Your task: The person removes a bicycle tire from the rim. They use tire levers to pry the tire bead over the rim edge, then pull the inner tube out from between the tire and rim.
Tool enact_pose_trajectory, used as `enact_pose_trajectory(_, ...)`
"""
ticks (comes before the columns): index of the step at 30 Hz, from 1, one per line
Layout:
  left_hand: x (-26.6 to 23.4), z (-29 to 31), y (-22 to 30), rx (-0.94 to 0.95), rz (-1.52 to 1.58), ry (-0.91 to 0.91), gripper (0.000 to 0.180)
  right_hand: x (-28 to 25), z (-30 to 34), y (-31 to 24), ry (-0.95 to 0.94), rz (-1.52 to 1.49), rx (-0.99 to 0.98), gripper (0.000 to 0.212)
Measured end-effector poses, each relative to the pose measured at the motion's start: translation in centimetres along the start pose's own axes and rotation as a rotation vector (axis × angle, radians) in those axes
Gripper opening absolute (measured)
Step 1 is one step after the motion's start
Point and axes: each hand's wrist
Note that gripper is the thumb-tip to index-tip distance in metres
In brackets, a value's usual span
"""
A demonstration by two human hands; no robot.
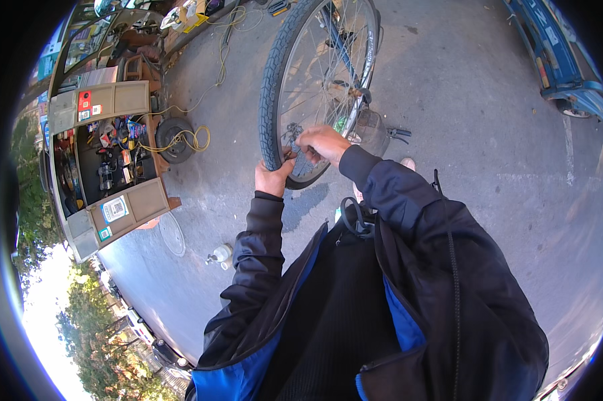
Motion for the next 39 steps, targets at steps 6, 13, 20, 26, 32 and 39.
enact_pose_trajectory(6,-0.1,0.0,-0.1,-0.017,0.033,-0.007,0.030,0.8,0.1,0.5,-0.066,-0.019,0.075,0.020)
enact_pose_trajectory(13,-0.1,-0.1,0.0,-0.019,0.030,-0.011,0.031,0.8,0.0,1.0,-0.066,-0.166,0.041,0.014)
enact_pose_trajectory(20,0.1,0.1,0.2,-0.013,0.031,-0.013,0.029,0.9,0.1,1.3,-0.056,-0.115,0.039,0.018)
enact_pose_trajectory(26,0.3,0.3,0.6,-0.006,0.082,-0.005,0.027,1.0,0.2,0.9,-0.041,-0.162,0.018,0.017)
enact_pose_trajectory(32,0.3,0.1,0.3,-0.008,0.080,0.015,0.028,1.3,0.3,0.5,-0.029,-0.127,-0.013,0.016)
enact_pose_trajectory(39,0.2,0.3,0.1,0.009,-0.041,0.083,0.025,0.5,-0.1,0.4,0.059,-0.208,-0.010,0.011)
Point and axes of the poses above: each hand's wrist, its own z-axis away from the middle knuckle, its own x-axis out of the palm, y = z × x, and after that the axes turned 3 degrees about y, right-handed
